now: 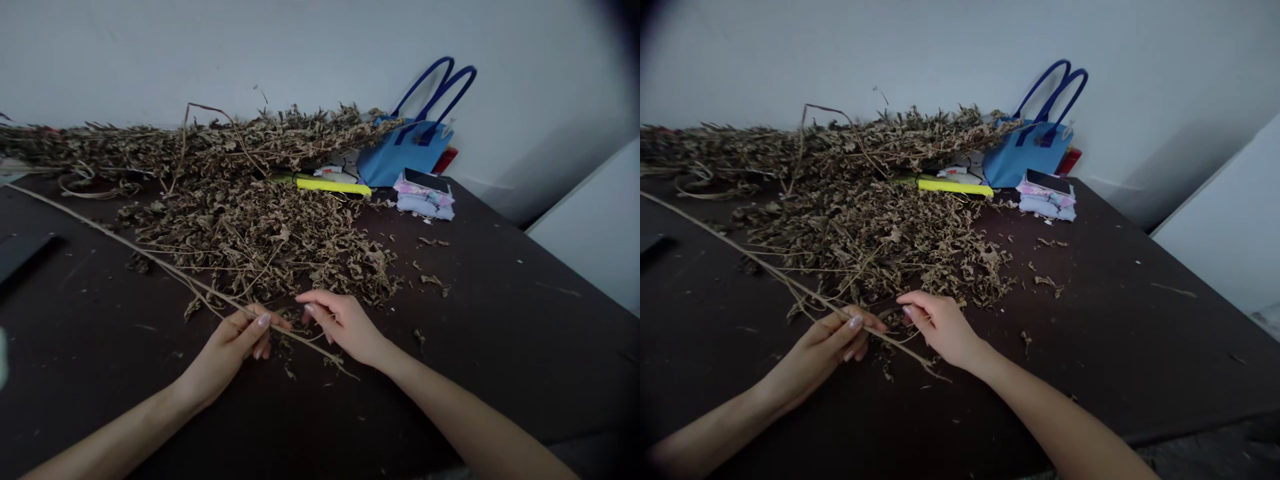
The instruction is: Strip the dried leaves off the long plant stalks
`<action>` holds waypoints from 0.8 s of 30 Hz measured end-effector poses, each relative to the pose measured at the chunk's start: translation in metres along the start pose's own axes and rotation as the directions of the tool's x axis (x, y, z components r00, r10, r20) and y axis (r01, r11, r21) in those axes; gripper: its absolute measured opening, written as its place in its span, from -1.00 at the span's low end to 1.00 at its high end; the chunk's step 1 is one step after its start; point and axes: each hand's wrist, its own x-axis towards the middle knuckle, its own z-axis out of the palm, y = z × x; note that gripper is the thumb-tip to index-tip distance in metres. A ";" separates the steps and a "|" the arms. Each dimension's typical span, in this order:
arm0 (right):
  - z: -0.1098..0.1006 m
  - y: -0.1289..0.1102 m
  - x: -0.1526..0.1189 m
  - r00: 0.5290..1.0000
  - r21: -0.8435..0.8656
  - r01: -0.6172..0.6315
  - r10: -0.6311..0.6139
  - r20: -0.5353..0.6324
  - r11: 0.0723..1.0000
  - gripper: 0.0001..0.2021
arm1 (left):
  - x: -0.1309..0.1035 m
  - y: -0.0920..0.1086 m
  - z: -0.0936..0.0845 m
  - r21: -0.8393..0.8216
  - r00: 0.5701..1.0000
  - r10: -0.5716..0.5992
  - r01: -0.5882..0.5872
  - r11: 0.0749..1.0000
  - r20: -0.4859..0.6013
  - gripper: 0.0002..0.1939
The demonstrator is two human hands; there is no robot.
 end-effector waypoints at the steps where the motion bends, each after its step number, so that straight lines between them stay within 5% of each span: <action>1: 0.000 0.000 0.000 1.000 0.009 0.000 0.000 -0.003 1.000 -0.74 | 0.000 -0.001 0.000 -0.004 1.000 0.004 -0.004 1.000 0.000 -0.71; 4: 0.001 0.000 0.001 0.999 0.098 -0.027 0.025 0.022 0.995 -0.76 | -0.001 -0.002 0.000 -0.017 1.000 0.024 -0.024 1.000 -0.009 -0.75; 11: 0.010 0.001 0.000 0.951 0.437 -0.239 0.118 0.287 0.867 -0.75 | -0.002 -0.003 0.001 -0.023 0.999 0.048 -0.048 0.999 0.008 -0.79; 17: 0.013 0.004 -0.001 0.907 0.483 -0.265 0.046 0.418 0.835 -0.81 | -0.005 -0.003 0.003 0.016 0.997 0.061 -0.062 0.998 0.048 -0.79; 24: 0.024 0.008 -0.004 0.943 0.468 -0.201 0.041 0.330 0.861 -0.85 | -0.006 -0.009 0.002 0.061 0.997 0.028 -0.032 0.998 0.075 -0.78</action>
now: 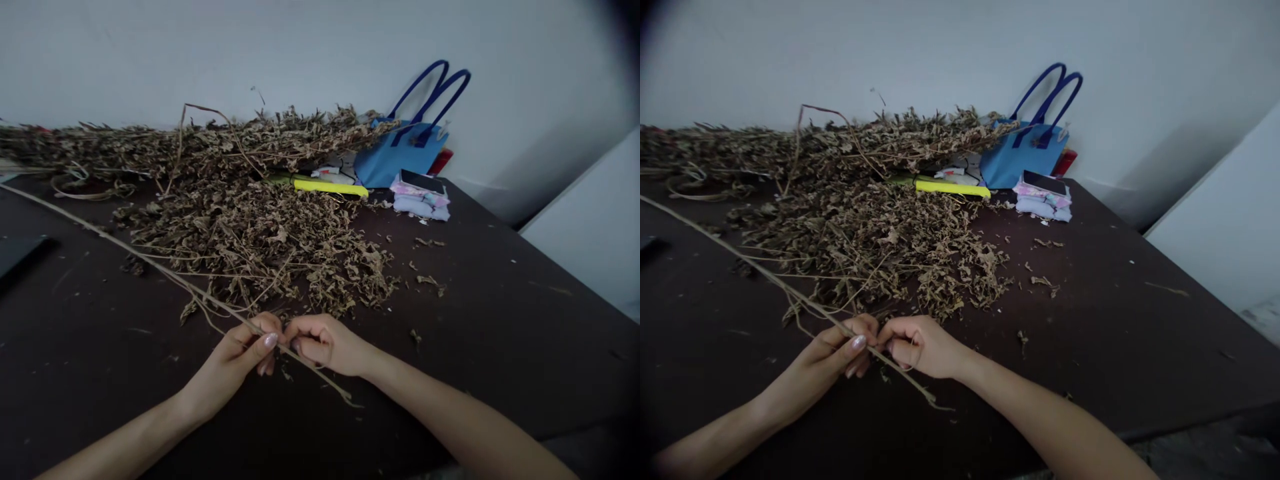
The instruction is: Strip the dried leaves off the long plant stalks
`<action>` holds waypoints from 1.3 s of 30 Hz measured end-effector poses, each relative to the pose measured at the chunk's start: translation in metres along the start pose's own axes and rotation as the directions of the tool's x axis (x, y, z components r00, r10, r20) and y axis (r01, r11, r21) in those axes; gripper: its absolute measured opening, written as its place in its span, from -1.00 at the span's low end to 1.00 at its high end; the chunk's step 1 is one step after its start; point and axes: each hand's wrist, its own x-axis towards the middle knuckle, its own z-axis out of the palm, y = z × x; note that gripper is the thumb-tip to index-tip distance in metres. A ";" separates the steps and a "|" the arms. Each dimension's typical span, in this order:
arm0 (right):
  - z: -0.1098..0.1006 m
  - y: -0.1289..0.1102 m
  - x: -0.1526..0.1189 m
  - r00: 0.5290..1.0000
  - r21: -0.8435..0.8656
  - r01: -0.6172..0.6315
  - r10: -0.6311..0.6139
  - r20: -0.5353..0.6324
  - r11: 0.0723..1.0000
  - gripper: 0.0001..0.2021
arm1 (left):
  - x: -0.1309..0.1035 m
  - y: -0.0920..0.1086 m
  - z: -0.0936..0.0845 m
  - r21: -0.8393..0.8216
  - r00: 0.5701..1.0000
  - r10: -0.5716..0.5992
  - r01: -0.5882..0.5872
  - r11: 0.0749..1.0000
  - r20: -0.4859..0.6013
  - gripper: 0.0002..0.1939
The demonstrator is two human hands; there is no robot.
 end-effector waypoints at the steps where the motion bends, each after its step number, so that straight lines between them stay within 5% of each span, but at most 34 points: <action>1: 0.002 0.000 0.000 1.000 -0.020 -0.002 0.001 -0.020 1.000 -0.83 | 0.000 -0.001 0.000 0.000 1.000 0.002 -0.002 1.000 0.003 -0.78; 16: -0.008 -0.008 0.002 0.977 -0.121 -0.031 0.005 -0.215 0.992 -0.75 | 0.003 -0.005 -0.003 -0.050 1.000 -0.007 0.007 0.999 -0.001 -0.79; 21: -0.013 -0.013 0.001 0.954 -0.234 0.044 -0.111 -0.279 0.971 -0.73 | 0.002 -0.002 -0.001 -0.030 1.000 0.003 -0.003 1.000 0.014 -0.77; 28: -0.010 -0.016 -0.002 0.987 -0.184 -0.011 -0.018 -0.158 0.983 -0.67 | 0.000 0.001 0.003 -0.027 0.996 0.060 -0.058 0.998 0.064 -0.77; 36: -0.003 -0.021 -0.001 0.967 -0.322 0.130 -0.192 -0.169 0.938 -0.74 | -0.001 -0.004 0.010 -0.047 0.998 0.038 -0.036 0.998 0.050 -0.71; 39: 0.002 -0.021 0.000 0.978 -0.263 0.105 -0.148 -0.149 0.959 -0.74 | -0.005 -0.006 0.017 -0.024 0.998 0.025 -0.024 0.999 0.064 -0.68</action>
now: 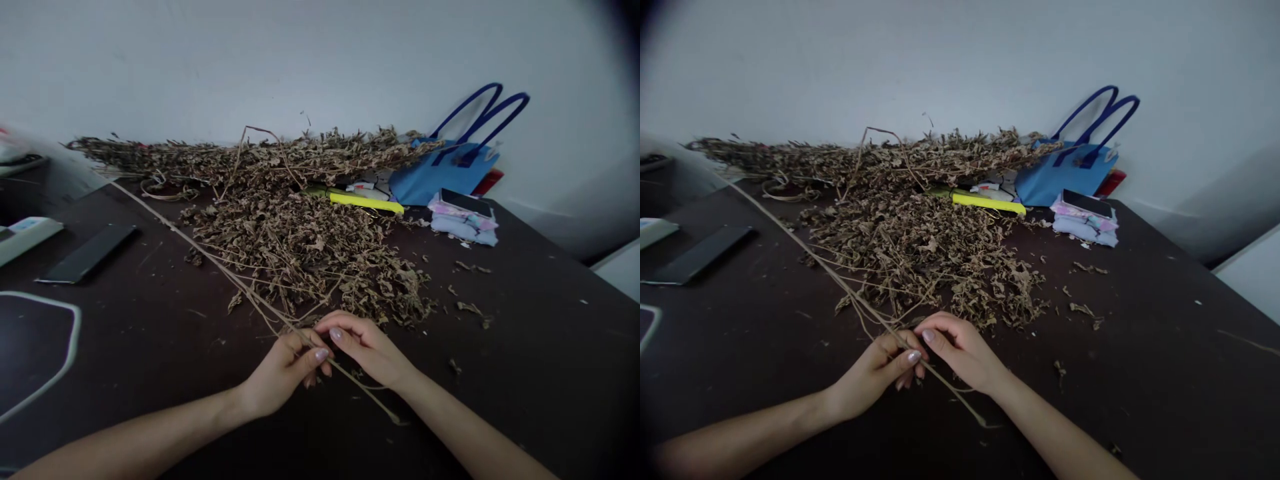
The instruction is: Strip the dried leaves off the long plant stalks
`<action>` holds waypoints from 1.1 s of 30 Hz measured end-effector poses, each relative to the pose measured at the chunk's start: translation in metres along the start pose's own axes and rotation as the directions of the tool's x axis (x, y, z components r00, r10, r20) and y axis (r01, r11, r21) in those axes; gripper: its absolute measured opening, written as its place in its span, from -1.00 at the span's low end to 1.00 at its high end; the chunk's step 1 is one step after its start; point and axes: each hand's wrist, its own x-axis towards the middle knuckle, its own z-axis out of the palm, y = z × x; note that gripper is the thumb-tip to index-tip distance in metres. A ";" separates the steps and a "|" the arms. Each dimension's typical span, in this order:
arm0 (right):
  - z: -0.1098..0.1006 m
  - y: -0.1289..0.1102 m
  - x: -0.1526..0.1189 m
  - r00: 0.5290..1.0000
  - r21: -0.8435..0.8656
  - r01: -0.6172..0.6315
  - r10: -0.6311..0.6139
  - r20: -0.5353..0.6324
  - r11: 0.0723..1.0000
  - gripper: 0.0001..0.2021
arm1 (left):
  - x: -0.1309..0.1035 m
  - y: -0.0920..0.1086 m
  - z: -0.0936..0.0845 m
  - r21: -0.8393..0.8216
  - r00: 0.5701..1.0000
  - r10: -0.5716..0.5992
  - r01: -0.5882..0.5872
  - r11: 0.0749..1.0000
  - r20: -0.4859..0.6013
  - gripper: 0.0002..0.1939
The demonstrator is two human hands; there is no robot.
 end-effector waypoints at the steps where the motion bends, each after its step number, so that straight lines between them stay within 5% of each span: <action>1: 0.002 0.000 0.000 0.999 0.033 -0.041 0.041 0.022 0.999 -0.74 | -0.001 -0.001 0.003 0.014 1.000 -0.009 0.009 1.000 0.015 -0.67; 6: 0.015 0.001 -0.002 0.966 0.227 -0.226 0.189 0.174 0.947 -0.68 | -0.008 -0.004 0.011 0.110 0.996 -0.047 0.038 0.993 0.072 -0.60; 12: 0.021 -0.006 -0.003 0.995 0.087 -0.034 0.026 0.095 0.996 -0.76 | -0.012 -0.009 0.013 0.202 0.995 0.005 -0.025 0.979 0.101 -0.55; 17: 0.021 -0.011 -0.005 0.989 0.038 -0.057 0.051 0.141 0.998 -0.80 | -0.012 -0.011 0.015 0.168 0.990 0.013 -0.037 0.985 0.142 -0.59; 25: 0.006 -0.017 -0.009 0.990 -0.332 0.140 -0.129 0.056 0.933 -0.80 | -0.012 0.001 0.008 0.127 0.969 -0.087 0.058 0.990 0.231 -0.67; 33: -0.008 -0.013 -0.009 0.967 -0.745 0.166 -0.254 -0.005 0.646 -0.72 | -0.011 0.008 0.003 0.158 0.982 0.009 -0.040 0.987 0.187 -0.68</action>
